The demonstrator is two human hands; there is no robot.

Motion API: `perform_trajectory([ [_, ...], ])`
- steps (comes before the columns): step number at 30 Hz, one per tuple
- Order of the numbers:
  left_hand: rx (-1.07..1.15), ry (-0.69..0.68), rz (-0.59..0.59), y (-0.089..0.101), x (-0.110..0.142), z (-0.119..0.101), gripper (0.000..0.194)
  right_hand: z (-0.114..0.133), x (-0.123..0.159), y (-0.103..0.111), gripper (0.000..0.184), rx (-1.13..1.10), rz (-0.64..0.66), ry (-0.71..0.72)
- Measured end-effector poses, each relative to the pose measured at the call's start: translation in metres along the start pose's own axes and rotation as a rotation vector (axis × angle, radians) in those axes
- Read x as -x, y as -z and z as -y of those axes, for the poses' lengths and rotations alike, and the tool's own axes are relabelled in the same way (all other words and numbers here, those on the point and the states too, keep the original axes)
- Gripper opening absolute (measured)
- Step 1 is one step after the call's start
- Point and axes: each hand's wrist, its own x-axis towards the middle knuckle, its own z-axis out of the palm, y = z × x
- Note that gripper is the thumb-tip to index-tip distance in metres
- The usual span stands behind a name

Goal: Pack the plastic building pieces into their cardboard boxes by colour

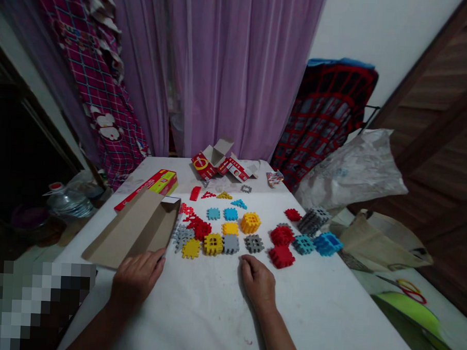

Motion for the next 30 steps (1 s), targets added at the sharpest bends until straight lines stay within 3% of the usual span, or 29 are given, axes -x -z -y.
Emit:
perform_trajectory([
  [5, 0.077, -0.041, 0.005, -0.004, -0.002, 0.007, 0.026, 0.003, 0.000, -0.002, 0.038, -0.025, -0.040, -0.005],
  [14, 0.108, -0.052, -0.112, -0.004, -0.003, 0.006, 0.019, -0.002, 0.001, -0.004, 0.037, -0.049, -0.036, -0.007],
  [22, 0.095, -0.052, -0.108, -0.007, 0.005, 0.007, 0.017, 0.000, 0.000, -0.005, 0.039, -0.049, -0.051, -0.026],
  [27, 0.087, 0.013, 0.000, -0.005, 0.001, 0.003, 0.021, -0.005, -0.001, -0.005, 0.041, -0.038, 0.001, -0.006],
  [30, 0.066, 0.052, 0.004, -0.003, -0.002, 0.000, 0.023, -0.008, -0.002, -0.004, 0.041, -0.043, 0.030, 0.009],
])
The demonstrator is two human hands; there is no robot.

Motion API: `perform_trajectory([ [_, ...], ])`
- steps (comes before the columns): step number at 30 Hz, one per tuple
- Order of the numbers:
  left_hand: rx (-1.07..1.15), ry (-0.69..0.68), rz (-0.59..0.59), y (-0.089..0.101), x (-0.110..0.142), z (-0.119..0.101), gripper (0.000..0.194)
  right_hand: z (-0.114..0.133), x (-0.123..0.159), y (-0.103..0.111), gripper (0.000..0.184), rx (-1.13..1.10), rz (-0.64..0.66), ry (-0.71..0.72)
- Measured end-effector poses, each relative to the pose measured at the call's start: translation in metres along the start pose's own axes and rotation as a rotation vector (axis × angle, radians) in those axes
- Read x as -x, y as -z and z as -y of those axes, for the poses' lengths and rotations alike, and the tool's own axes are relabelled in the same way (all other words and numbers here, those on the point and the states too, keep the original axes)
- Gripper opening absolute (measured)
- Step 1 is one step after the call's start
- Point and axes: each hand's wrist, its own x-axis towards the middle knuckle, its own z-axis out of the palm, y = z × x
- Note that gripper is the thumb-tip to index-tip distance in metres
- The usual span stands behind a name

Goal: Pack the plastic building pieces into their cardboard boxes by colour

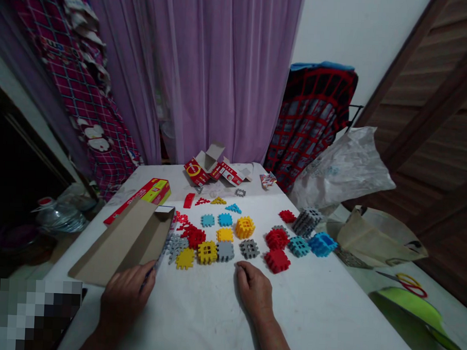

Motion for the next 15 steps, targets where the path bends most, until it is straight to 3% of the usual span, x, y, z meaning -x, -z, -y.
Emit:
perform_trajectory([
  [15, -0.086, 0.016, 0.051, 0.0011, 0.0025, 0.0003, 0.021, 0.0077, 0.0019, 0.0028, 0.036, -0.036, 0.049, 0.011],
])
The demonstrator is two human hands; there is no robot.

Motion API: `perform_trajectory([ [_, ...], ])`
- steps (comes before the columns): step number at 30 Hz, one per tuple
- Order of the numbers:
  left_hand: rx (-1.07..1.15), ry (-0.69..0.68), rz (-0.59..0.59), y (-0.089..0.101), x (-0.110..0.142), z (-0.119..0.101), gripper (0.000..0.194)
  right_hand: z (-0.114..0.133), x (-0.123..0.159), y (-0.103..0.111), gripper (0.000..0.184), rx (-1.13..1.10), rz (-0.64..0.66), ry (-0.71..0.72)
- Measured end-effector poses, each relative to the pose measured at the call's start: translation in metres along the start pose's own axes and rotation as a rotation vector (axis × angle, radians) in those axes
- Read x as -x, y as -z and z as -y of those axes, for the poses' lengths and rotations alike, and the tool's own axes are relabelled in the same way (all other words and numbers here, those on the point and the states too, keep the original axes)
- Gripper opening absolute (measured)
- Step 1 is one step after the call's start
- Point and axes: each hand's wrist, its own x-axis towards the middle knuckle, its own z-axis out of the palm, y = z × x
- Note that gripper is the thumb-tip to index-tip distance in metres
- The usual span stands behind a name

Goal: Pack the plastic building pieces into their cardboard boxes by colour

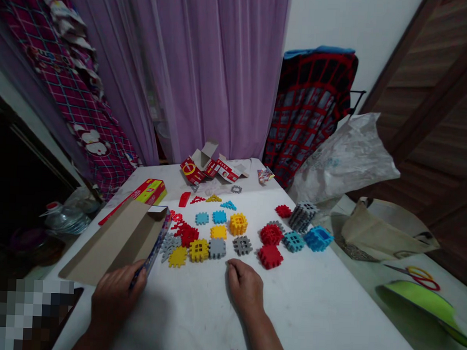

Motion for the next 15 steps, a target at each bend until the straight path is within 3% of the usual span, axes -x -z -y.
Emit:
perform_trajectory([
  [15, 0.016, 0.020, 0.029, -0.008, 0.003, 0.005, 0.020, 0.014, 0.002, 0.004, 0.034, 0.040, -0.052, -0.005],
])
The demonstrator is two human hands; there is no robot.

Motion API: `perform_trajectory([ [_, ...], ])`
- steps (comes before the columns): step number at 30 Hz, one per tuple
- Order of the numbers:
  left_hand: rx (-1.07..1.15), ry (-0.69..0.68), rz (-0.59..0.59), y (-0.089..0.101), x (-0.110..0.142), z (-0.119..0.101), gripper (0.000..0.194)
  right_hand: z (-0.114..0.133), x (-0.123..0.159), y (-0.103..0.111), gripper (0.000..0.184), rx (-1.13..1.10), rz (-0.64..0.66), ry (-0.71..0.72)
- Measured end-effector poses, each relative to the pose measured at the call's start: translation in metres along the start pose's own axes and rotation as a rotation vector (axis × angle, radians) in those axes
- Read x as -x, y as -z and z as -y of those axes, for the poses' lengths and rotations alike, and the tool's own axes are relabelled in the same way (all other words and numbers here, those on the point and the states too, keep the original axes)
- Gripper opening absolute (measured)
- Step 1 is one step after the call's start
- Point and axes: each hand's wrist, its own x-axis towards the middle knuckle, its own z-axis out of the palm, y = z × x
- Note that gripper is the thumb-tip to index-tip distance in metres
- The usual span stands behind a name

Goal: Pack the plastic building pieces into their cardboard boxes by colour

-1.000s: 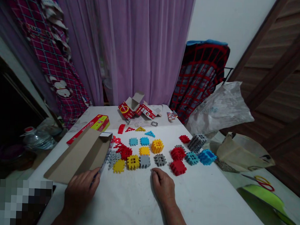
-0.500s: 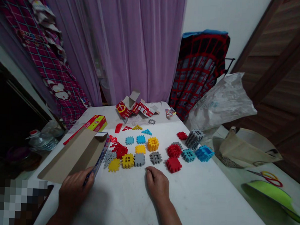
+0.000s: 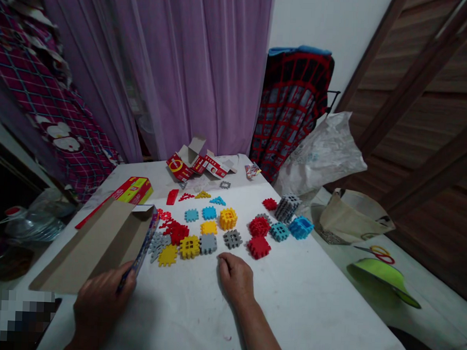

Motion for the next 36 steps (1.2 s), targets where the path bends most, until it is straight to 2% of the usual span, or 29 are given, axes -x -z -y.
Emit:
perform_trajectory([
  [20, 0.003, -0.020, -0.043, -0.0026, 0.0009, 0.0008, 0.019, 0.0009, 0.0005, 0.0003, 0.033, 0.016, -0.017, 0.011],
  [27, 0.003, -0.016, -0.020, -0.0017, 0.0006, -0.0002, 0.019, -0.0003, 0.0007, -0.0004, 0.033, 0.030, -0.027, 0.013],
  [36, -0.037, -0.065, -0.108, 0.0045, -0.0047, -0.0065, 0.014, -0.0016, 0.0004, -0.0015, 0.035, 0.023, -0.030, 0.011],
])
